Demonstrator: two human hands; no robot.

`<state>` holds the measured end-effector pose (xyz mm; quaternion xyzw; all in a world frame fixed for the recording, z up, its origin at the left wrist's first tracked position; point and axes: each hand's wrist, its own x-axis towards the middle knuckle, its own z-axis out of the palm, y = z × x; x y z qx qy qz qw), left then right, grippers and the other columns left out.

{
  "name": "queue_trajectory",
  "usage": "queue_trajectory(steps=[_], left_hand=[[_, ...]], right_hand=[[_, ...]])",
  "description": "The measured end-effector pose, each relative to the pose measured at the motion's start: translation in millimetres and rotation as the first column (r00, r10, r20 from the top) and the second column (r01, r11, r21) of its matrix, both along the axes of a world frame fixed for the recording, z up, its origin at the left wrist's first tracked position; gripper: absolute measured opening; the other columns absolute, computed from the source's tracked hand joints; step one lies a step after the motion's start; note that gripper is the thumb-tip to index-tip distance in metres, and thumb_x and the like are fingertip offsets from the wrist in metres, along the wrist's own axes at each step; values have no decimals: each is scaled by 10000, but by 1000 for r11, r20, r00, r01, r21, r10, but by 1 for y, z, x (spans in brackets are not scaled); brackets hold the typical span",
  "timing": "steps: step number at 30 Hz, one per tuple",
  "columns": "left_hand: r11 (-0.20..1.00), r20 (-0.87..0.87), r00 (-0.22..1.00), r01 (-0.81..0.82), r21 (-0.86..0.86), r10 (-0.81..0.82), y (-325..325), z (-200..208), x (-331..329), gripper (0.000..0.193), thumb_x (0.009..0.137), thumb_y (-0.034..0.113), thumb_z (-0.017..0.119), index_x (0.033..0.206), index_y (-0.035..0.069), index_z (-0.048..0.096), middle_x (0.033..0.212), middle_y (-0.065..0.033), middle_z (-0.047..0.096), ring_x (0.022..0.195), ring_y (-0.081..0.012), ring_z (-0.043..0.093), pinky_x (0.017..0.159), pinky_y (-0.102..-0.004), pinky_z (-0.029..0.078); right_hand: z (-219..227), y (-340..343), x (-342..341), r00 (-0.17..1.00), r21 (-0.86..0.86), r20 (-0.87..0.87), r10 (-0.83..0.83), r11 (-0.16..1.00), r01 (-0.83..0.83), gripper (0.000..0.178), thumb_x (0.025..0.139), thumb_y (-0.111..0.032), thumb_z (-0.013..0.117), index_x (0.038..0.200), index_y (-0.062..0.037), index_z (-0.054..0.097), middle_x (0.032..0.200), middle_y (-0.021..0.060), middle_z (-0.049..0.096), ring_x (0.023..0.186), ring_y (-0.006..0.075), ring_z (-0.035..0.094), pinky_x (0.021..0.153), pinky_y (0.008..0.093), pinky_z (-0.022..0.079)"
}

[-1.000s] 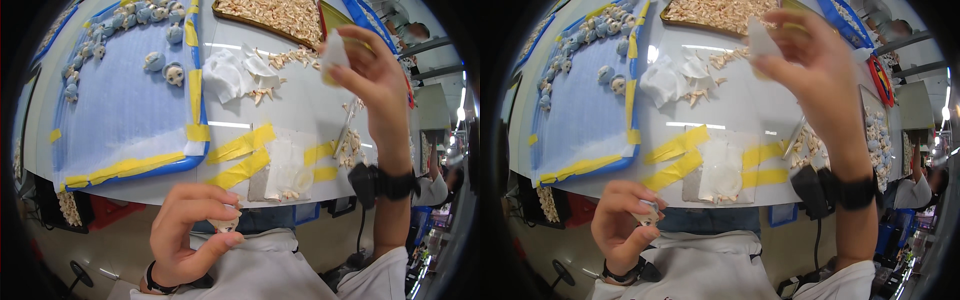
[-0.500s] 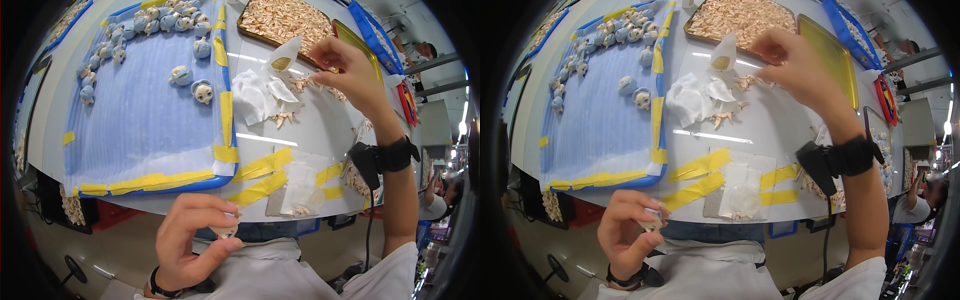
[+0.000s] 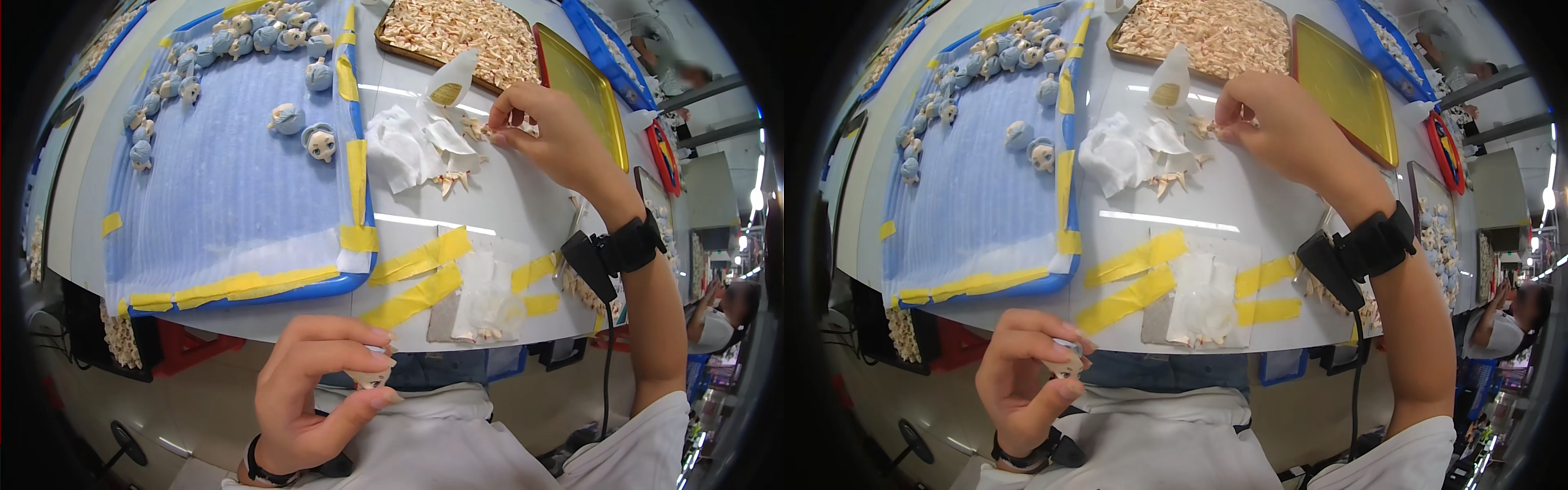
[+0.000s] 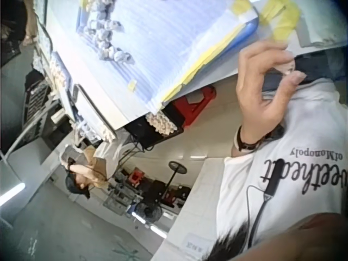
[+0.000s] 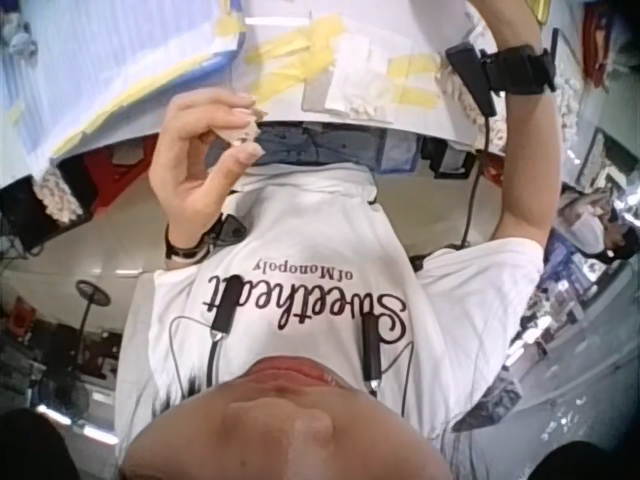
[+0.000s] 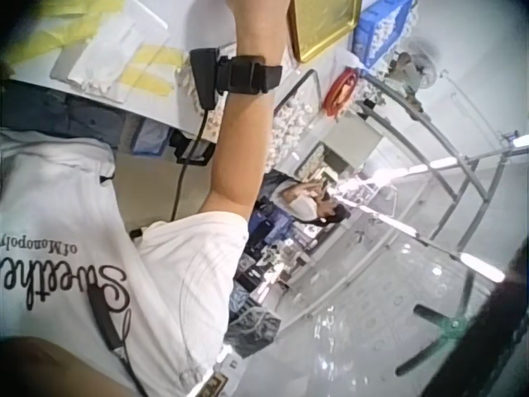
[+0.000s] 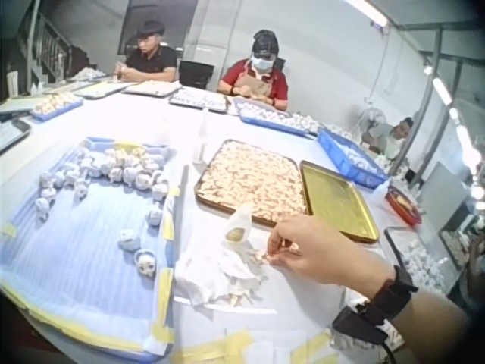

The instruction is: The person assembles miniature figurines by hand, picking up small white clay pieces and attaching them to blue and white base figures. They repeatedly pick up components from a tray and the table surface, carefully placing and pressing them onto the figurines to form facial features or hair.

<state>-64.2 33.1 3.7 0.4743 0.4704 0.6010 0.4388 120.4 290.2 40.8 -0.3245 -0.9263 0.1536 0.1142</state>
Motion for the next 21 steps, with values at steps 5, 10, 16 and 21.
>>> queue_trajectory(steps=[5, 10, 16, 21], left_hand=[[997, -57, 996, 71, 34, -69, 1, 4, 6, 248, 698, -10, 694, 923, -4, 590, 1004, -172, 571, 761, -162, 579, 667, -246, 469], [994, -48, 994, 99, 42, -97, 1, 5, 11, 241, 708, -14, 685, 928, -7, 587, 1003, -171, 571, 774, -165, 577, 676, -247, 468], [988, 87, 984, 152, 15, -153, -4, 4, 15, 281, 726, -34, 666, 985, -23, 557, 1061, -167, 523, 874, -186, 566, 745, -268, 468], [979, 254, 945, 201, 41, -205, -2, -3, 16, 340, 726, -31, 677, 1029, -38, 521, 1089, -166, 492, 929, -214, 567, 797, -286, 475]], right_hand=[[2, -7, 2, 1000, -9, 0, 15, 1000, -15, 69, 716, -6, 595, 775, 11, 563, 745, 113, 578, 690, 228, 563, 633, 312, 450], [1, -9, 13, 994, 128, -103, 35, 991, -22, 91, 739, 18, 568, 828, 20, 590, 776, 116, 586, 688, 224, 568, 629, 304, 448], [8, -14, 27, 981, 4, -191, -43, 999, 44, 109, 765, 49, 594, 869, 21, 611, 799, 53, 597, 733, 113, 585, 678, 202, 459], [17, -22, 43, 938, -126, -307, -161, 984, 128, 81, 762, 45, 612, 842, 32, 612, 815, 44, 619, 763, 91, 594, 706, 195, 467]])
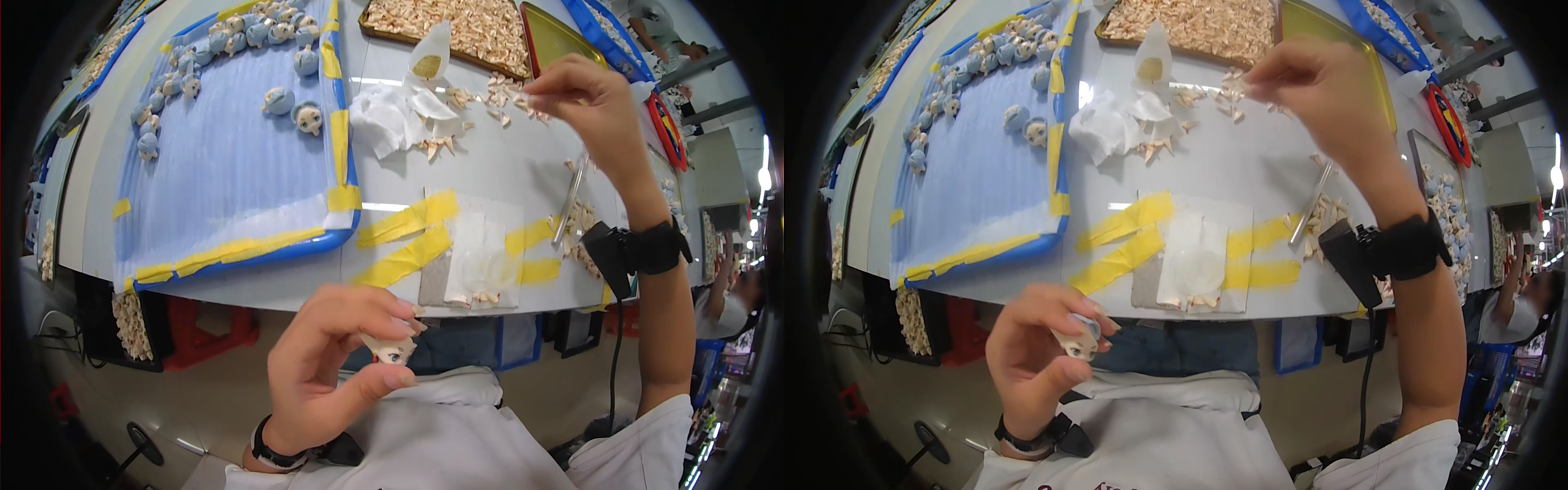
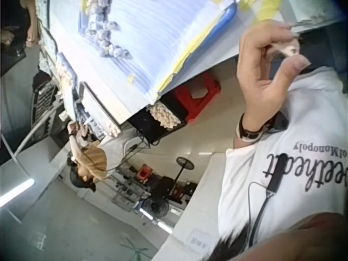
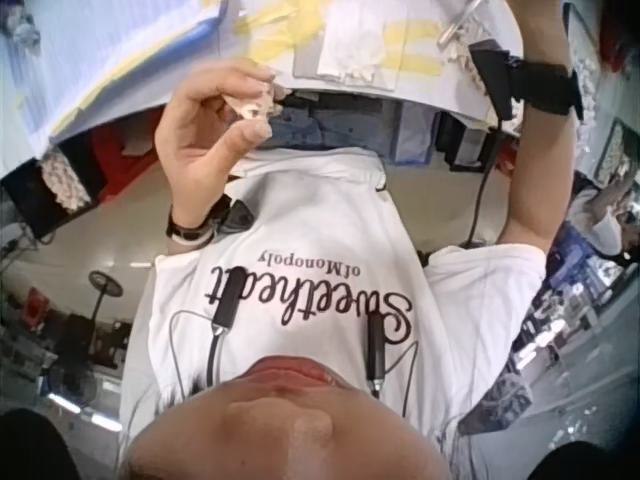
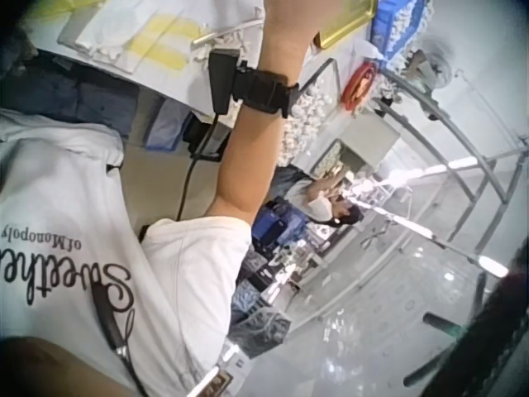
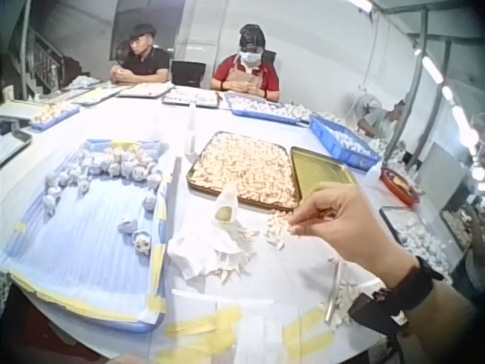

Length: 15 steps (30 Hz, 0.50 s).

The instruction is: The person assembles miniature figurines by hand, picking up small white clay pieces and attaching them to blue and white base figures. They repeatedly pick up components from a tray and the table surface, carefully placing and pressing them onto the figurines to form facial features or hair.

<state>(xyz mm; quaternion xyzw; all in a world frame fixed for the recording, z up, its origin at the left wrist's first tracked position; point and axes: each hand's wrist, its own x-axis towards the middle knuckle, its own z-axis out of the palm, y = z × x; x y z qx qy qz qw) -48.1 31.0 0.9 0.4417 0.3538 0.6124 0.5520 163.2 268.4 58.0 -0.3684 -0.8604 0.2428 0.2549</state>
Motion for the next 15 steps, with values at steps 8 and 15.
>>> queue_trajectory(steps=[8, 15], left_hand=[[996, 158, 985, -66, -52, 74, 1, -2, 3, 391, 674, 73, 747, 972, -12, 509, 1009, -163, 508, 863, -236, 582, 728, -316, 503], [997, -84, 995, -54, 54, 58, 10, -17, 5, 456, 673, 335, 769, 906, 59, 490, 943, -138, 509, 746, -189, 582, 594, -237, 486]], right_hand=[[20, -89, 29, 906, -250, -277, -319, 935, 253, 139, 720, 2, 668, 839, -2, 596, 794, 30, 608, 709, 80, 569, 667, 200, 445], [-4, -155, 23, 805, -486, -406, -433, 848, 211, 157, 681, 126, 621, 799, 44, 558, 779, 109, 587, 719, 143, 565, 671, 224, 445]])
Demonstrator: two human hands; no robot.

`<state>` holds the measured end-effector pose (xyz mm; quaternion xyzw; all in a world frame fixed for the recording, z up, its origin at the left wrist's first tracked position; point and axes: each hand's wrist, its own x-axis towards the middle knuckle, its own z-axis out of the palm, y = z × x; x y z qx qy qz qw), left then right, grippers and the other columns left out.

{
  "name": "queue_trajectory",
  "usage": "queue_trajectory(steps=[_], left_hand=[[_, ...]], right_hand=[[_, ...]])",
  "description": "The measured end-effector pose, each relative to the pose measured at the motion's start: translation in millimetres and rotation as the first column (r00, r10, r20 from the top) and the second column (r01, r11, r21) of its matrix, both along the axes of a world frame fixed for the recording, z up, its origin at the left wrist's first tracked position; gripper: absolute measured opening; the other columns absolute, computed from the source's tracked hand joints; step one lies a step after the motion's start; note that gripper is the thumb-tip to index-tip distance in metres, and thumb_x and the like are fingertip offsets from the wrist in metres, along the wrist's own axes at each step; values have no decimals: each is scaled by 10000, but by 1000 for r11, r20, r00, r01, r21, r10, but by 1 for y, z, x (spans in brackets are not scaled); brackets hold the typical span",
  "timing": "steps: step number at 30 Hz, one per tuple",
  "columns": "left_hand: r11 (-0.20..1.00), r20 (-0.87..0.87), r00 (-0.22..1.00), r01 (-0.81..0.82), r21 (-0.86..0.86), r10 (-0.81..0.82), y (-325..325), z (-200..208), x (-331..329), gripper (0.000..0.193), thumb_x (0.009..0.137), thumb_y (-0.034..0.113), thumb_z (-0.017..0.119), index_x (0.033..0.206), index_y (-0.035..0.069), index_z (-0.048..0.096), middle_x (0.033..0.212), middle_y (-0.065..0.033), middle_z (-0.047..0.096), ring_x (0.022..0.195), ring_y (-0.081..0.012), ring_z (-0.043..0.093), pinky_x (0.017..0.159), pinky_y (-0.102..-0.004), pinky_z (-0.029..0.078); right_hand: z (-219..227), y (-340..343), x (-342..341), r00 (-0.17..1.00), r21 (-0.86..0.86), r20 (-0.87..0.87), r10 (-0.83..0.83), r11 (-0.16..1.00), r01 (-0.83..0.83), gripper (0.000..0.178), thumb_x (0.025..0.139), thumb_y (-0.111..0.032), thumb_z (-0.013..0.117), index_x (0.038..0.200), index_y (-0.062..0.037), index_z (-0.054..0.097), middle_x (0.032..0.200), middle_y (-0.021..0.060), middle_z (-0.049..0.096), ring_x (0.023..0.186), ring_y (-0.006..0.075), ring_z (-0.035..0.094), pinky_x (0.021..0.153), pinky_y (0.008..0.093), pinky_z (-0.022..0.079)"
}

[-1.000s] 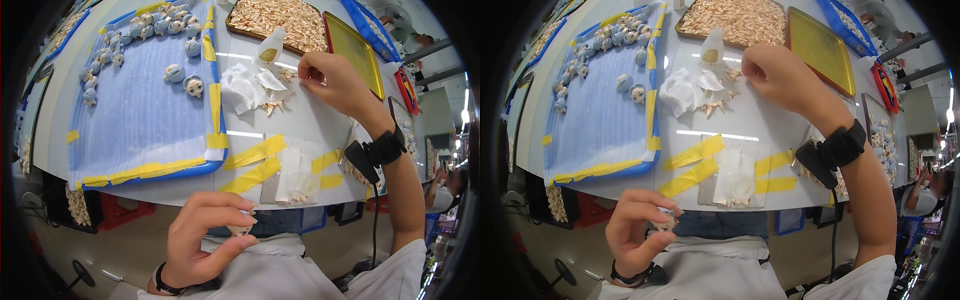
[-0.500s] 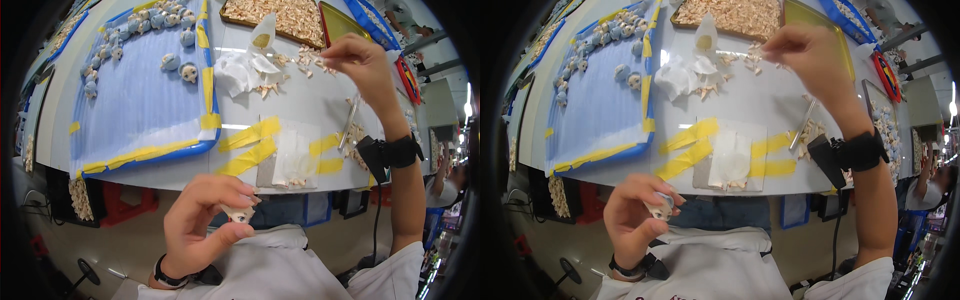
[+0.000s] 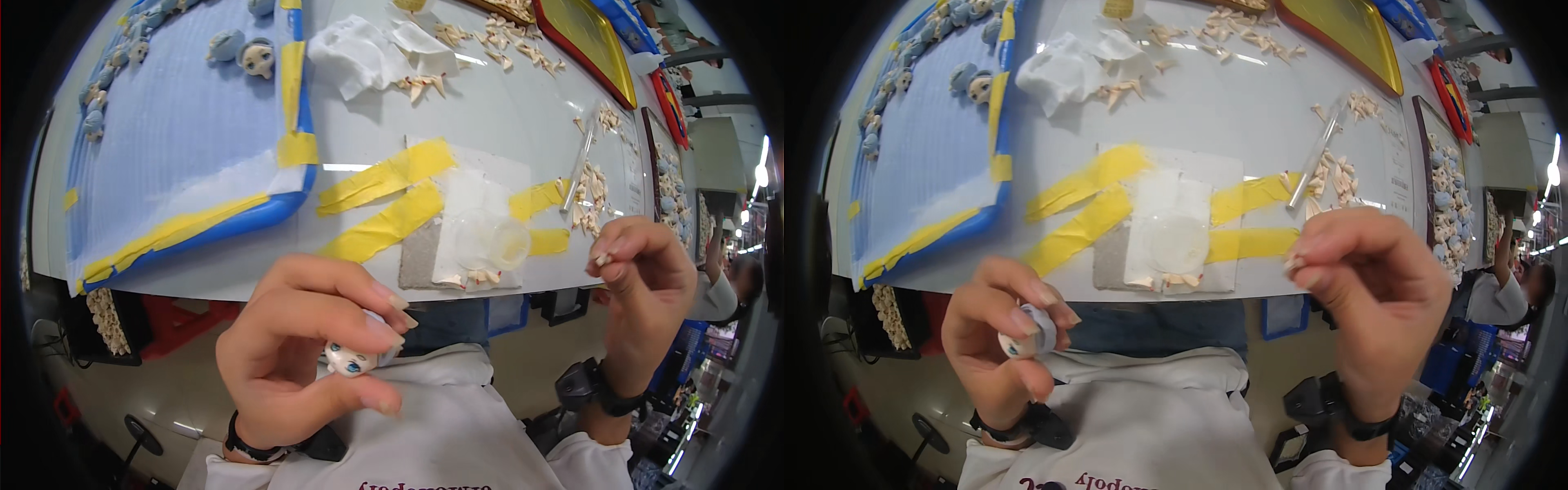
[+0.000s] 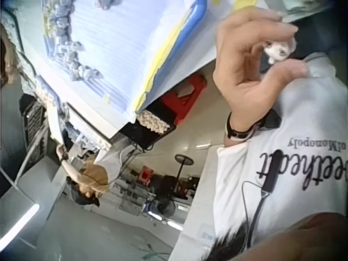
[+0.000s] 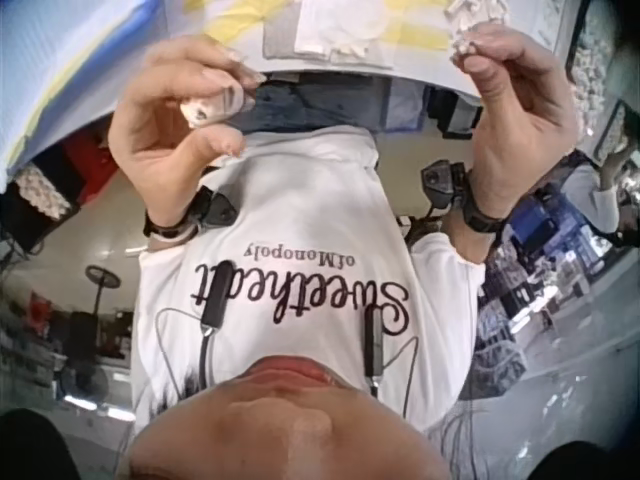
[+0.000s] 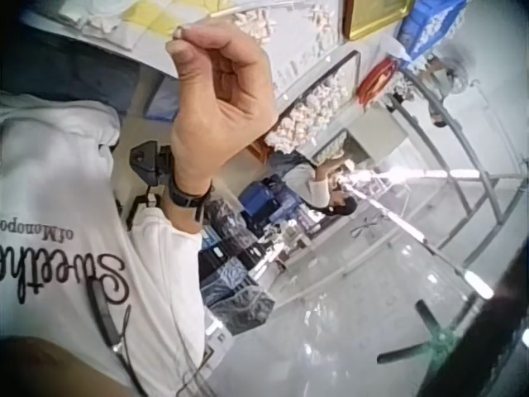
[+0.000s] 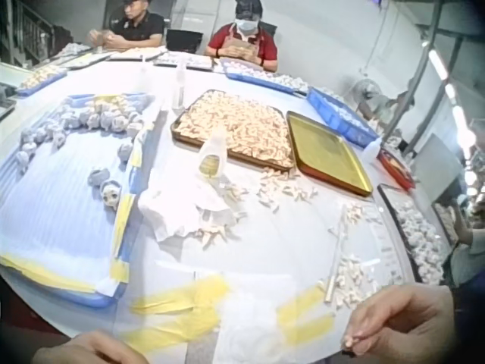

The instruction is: The person assembles miniature figurines by hand, picking up small white clay pieces and attaching them to blue and white base figures. They repeatedly pick up components from a tray and the table surface, carefully placing and pressing them onto the figurines to form facial features or hair.

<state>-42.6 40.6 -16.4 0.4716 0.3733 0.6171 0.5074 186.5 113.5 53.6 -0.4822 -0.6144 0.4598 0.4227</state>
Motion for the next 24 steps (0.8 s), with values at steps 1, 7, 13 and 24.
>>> queue_trajectory(steps=[1, 7, 13, 24], left_hand=[[997, 24, 1000, -18, -77, 20, -1, 5, 4, 454, 680, 339, 764, 911, 57, 492, 947, -139, 505, 744, -189, 583, 593, -234, 486], [998, 63, 997, 37, -48, -34, -1, 0, 6, 427, 772, 327, 686, 967, 20, 462, 943, -153, 492, 665, -180, 582, 510, -223, 482], [999, -19, 999, 37, -33, -38, 4, -5, 5, 418, 777, 315, 681, 968, 16, 461, 934, -163, 505, 685, -188, 582, 561, -251, 498], [989, 67, 987, 146, 21, -147, 11, -2, 13, 457, 770, 220, 697, 1083, -12, 460, 1029, -214, 514, 811, -278, 614, 665, -317, 523]], right_hand=[[-3, -2, -3, 1000, 11, 14, -3, 1000, 3, 156, 674, 132, 618, 792, 48, 560, 776, 105, 587, 720, 145, 564, 670, 228, 443], [-8, 9, -14, 929, 255, 355, 103, 946, -202, 166, 676, 37, 655, 788, 17, 535, 820, 106, 556, 768, 160, 522, 707, 246, 405], [-12, 11, -28, 788, 490, 616, -15, 791, -368, 131, 674, 57, 649, 767, 13, 568, 785, 119, 568, 721, 195, 537, 669, 289, 422], [0, 11, -34, 653, 523, 749, -110, 702, -482, 121, 639, 38, 657, 722, -9, 584, 732, 93, 576, 663, 222, 529, 581, 298, 410]])
